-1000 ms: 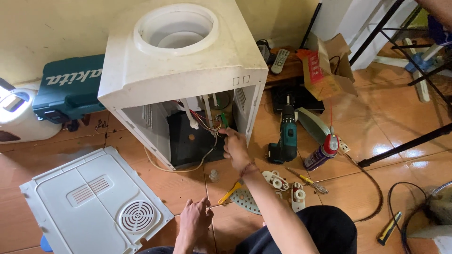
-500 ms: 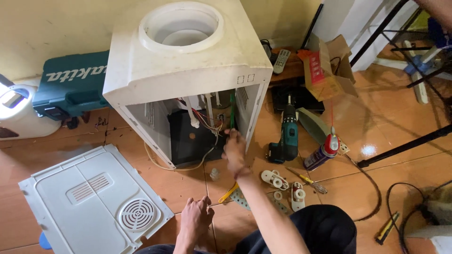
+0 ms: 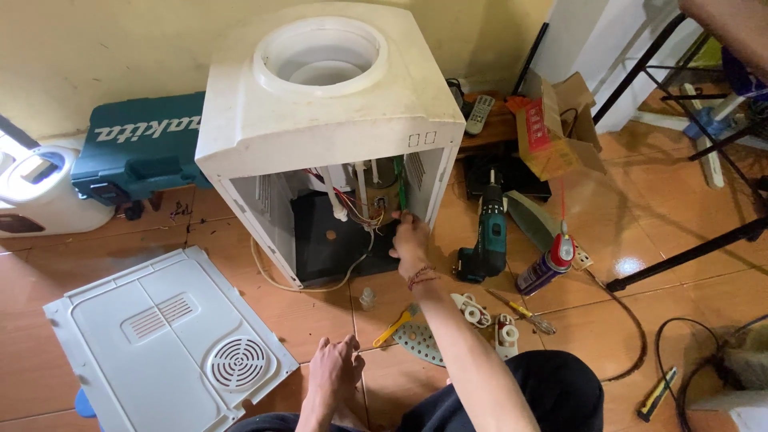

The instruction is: Repairing and cleaning the internal and external components of a water dispenser using a screwdriver, brush, and sealant.

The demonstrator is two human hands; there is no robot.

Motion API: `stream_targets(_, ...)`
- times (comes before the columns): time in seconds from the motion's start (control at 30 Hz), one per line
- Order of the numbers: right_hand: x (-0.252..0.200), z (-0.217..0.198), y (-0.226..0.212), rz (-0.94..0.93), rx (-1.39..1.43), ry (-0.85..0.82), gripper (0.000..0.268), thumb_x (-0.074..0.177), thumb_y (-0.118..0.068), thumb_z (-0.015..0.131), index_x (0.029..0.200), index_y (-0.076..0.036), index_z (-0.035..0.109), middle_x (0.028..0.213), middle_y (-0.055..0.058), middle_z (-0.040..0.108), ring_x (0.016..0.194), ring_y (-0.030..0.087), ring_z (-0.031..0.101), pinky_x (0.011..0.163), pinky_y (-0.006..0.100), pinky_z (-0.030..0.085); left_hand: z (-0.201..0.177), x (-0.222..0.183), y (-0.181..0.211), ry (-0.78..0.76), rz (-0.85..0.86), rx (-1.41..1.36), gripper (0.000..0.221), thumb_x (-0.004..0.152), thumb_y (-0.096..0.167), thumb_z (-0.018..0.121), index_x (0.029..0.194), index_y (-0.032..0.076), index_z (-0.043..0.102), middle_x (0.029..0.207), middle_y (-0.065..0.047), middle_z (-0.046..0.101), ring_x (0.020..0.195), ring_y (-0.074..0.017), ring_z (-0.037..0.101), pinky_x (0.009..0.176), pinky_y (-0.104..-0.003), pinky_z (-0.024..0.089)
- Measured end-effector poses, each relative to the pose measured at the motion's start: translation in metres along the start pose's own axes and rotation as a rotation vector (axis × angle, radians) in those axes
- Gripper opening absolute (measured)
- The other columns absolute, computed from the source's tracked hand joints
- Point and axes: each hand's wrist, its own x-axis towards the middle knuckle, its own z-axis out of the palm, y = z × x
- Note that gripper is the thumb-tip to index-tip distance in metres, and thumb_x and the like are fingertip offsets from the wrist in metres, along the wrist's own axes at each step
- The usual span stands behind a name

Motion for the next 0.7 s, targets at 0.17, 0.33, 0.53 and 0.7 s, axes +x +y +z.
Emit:
stream_targets(0.17,-0.037,-0.010,0.011,0.028,-0.090,-0.107,0.034,0.108,-0.029,0.039,0.115,-0.014,0.069,0.060,-0.004,0.034,0.046,0.009,0.031,0.039,0.025,0.029,0.006,0.003,-0.003,0.013,0.003,-0.011,0.018,0.085,0.021,0.066,0.100,0.011,0.068,0.078,-0.004,0.077,0.075,-0.0235,0.068,0.089,-0.033,0.051)
stream_targets(0.33,-0.055,-0.015,0.033,0.070,-0.147,-0.141,0.032,0.107,-0.030,0.046,0.107,-0.019,0.076,0.058,-0.007,0.037,0.046,0.006,0.029,0.041,0.025,0.024,0.001,0.002,0.000,0.008,0.019,-0.034,0.019,0.084,0.020,0.066,0.100,0.010,0.069,0.087,-0.003,0.078,0.076,-0.0220,0.071,0.094,-0.031,0.049)
stream_targets(0.53,-0.047,-0.007,0.010,0.156,0.038,-0.230,0.030,0.107,-0.028,0.044,0.109,-0.012,0.069,0.060,-0.003,0.034,0.046,0.008,0.025,0.038,0.025,0.019,0.000,0.003,0.000,-0.043,-0.001,-0.017,0.020,0.086,0.018,0.066,0.103,0.008,0.069,0.086,-0.004,0.079,0.075,-0.0218,0.071,0.097,-0.031,0.048)
stream_targets(0.7,-0.019,-0.009,0.000,0.002,-0.225,-0.089,0.037,0.103,-0.031,0.043,0.109,-0.015,0.076,0.070,0.002,0.040,0.061,0.017,0.044,0.057,0.036,0.054,-0.003,0.002,0.001,-0.033,0.045,-0.044,0.018,0.085,0.018,0.067,0.097,0.005,0.068,0.074,-0.008,0.075,0.067,-0.0235,0.066,0.094,-0.031,0.046)
